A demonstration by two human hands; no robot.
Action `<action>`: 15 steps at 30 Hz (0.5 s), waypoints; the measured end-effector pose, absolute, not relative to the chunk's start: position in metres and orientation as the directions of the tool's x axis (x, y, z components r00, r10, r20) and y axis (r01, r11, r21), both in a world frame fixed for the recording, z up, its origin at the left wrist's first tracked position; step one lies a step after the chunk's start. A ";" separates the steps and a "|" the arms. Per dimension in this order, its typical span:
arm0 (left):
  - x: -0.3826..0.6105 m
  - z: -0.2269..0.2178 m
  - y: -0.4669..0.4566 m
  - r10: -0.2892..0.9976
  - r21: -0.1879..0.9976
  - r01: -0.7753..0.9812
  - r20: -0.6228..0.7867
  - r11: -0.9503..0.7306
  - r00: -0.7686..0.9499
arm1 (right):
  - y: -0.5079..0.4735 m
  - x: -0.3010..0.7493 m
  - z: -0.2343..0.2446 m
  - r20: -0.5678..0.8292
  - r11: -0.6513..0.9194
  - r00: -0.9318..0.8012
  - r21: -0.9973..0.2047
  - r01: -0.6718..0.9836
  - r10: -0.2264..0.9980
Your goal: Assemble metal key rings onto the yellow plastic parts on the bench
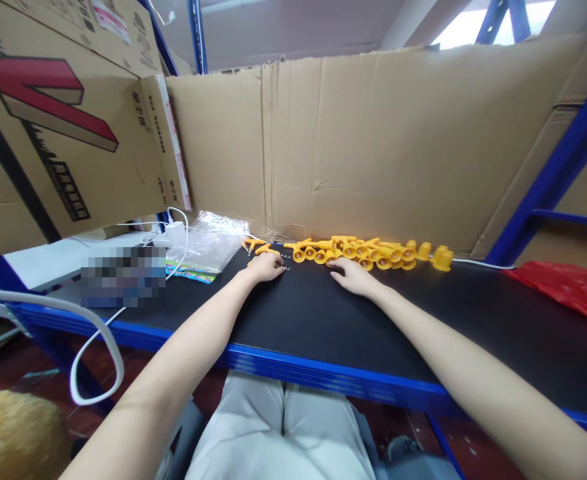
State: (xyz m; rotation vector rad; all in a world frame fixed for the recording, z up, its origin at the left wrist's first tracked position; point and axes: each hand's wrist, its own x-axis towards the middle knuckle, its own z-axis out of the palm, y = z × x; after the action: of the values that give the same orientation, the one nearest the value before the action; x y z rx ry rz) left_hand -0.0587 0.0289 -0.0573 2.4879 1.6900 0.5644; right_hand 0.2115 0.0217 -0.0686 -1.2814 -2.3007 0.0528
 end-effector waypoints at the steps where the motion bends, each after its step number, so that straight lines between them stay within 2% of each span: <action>1: -0.059 -0.057 0.029 0.912 0.264 0.884 0.253 -0.386 0.323 | 0.021 0.212 -0.066 0.427 0.556 -0.421 -0.266 0.787 0.800; 4: -0.058 -0.058 0.029 0.914 0.237 0.896 0.254 -0.377 0.317 | 0.022 0.217 -0.050 0.562 0.539 -0.313 -0.295 0.789 0.766; 7: -0.055 -0.058 0.029 0.914 0.211 0.907 0.263 -0.366 0.308 | 0.030 0.239 -0.023 0.720 0.465 -0.053 -0.389 0.795 0.692; 9: -0.053 -0.058 0.027 0.918 0.203 0.914 0.269 -0.351 0.293 | 0.043 0.267 -0.008 0.771 0.379 0.134 -0.447 0.810 0.622; 12: -0.049 -0.057 0.025 0.929 0.221 0.923 0.272 -0.315 0.252 | 0.071 0.322 0.003 0.725 0.142 0.327 -0.503 0.853 0.606; 14: -0.047 -0.057 0.024 0.935 0.244 0.924 0.272 -0.295 0.227 | 0.090 0.357 -0.001 0.655 -0.013 0.336 -0.446 0.895 0.677; 15: -0.046 -0.057 0.024 0.936 0.254 0.923 0.274 -0.290 0.219 | 0.098 0.371 -0.004 0.651 -0.030 0.326 -0.422 0.906 0.685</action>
State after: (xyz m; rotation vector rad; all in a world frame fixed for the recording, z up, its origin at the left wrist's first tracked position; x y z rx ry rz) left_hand -0.0458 0.0241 -0.0567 2.4245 1.8491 0.5879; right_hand 0.3709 0.0985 -0.0043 -1.7761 -1.4227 -0.3410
